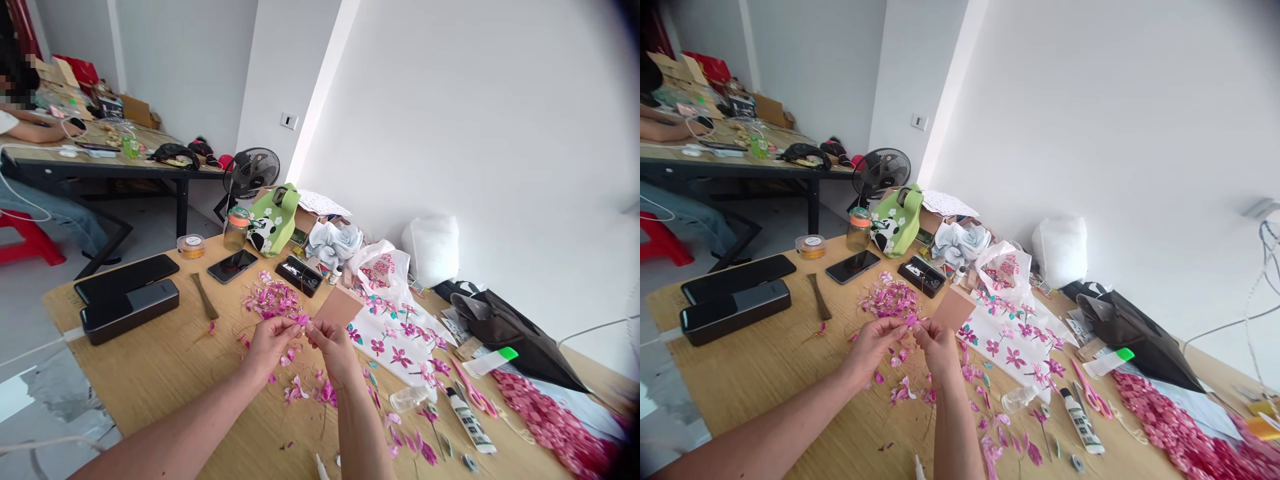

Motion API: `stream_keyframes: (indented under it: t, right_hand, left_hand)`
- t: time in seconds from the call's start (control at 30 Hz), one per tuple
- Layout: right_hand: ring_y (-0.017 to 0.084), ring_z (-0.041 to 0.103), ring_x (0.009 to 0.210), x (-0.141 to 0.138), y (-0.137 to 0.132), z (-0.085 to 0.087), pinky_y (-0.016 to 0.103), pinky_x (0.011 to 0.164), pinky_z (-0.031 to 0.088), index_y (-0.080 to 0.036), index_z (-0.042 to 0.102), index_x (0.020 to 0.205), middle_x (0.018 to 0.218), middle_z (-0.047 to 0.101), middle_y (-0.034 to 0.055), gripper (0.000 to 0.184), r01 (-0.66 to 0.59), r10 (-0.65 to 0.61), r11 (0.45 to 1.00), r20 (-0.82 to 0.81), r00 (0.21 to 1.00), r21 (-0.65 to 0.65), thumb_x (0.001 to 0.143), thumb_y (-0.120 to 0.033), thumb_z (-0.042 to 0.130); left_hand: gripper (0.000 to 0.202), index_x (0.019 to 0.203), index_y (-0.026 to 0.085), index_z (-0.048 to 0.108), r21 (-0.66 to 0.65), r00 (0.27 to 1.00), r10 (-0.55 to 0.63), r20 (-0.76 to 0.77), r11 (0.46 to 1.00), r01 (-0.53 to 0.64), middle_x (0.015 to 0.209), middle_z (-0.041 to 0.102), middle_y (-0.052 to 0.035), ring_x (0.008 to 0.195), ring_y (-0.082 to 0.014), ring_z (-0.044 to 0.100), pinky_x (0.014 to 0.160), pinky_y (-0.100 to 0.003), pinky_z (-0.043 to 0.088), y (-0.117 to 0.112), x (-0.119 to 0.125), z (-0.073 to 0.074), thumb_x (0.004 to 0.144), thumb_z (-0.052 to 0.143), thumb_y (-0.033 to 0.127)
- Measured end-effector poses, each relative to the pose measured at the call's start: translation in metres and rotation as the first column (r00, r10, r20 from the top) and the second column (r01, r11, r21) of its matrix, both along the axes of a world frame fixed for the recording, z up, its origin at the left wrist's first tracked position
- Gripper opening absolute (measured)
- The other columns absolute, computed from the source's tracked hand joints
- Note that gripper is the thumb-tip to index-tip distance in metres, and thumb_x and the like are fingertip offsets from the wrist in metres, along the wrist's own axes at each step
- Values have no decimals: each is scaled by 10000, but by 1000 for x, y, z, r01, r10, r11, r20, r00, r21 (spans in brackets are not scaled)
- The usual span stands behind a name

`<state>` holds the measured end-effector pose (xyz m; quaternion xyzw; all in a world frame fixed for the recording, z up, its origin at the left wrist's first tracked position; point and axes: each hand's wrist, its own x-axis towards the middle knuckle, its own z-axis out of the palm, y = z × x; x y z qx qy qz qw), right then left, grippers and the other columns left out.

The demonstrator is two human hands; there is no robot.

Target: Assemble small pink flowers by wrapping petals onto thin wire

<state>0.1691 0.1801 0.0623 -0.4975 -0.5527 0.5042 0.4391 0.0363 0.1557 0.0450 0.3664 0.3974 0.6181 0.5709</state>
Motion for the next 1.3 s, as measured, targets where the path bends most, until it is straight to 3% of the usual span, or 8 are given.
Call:
stream_keyframes:
  t: [0.13, 0.4, 0.87, 1.3]
  right_hand:
    - [111, 411, 521, 0, 0, 0, 248, 533, 295, -153, 639, 590, 532, 526, -9, 316, 4, -5, 1000, -30, 1000, -30, 618, -450, 743]
    - [123, 479, 529, -1, -2, 0, 256, 534, 355, -142, 656, 608, 612, 609, 43, 384, -28, 16, 994, -119, 993, -102, 610, -514, 752]
    - [108, 470, 530, 0, -3, 1, 240, 533, 334, -134, 664, 612, 585, 578, 16, 291, -17, 0, 992, -135, 991, -122, 590, -397, 786]
    - [105, 462, 536, 1, -3, 3, 239, 534, 336, -133, 653, 623, 595, 570, 12, 329, -32, 18, 992, -117, 993, -120, 595, -437, 777]
  left_hand:
    - [242, 722, 164, 716, 8, 999, -38, 7, 999, 38, 714, 686, -48, 710, -185, 603, 642, -270, 472, 1, 0, -4, 636, 768, 384]
    - [238, 703, 156, 683, -13, 999, 30, 14, 999, -30, 682, 668, -28, 660, -162, 597, 626, -257, 473, 4, 0, -8, 630, 750, 373]
    - [183, 739, 154, 709, 8, 999, 52, -3, 999, -52, 712, 687, -33, 682, -156, 593, 643, -247, 467, 5, 0, -10, 649, 758, 306]
    - [190, 753, 151, 736, -4, 996, 68, -61, 998, -68, 746, 736, -52, 725, -181, 639, 685, -261, 482, 7, -1, -14, 625, 761, 288]
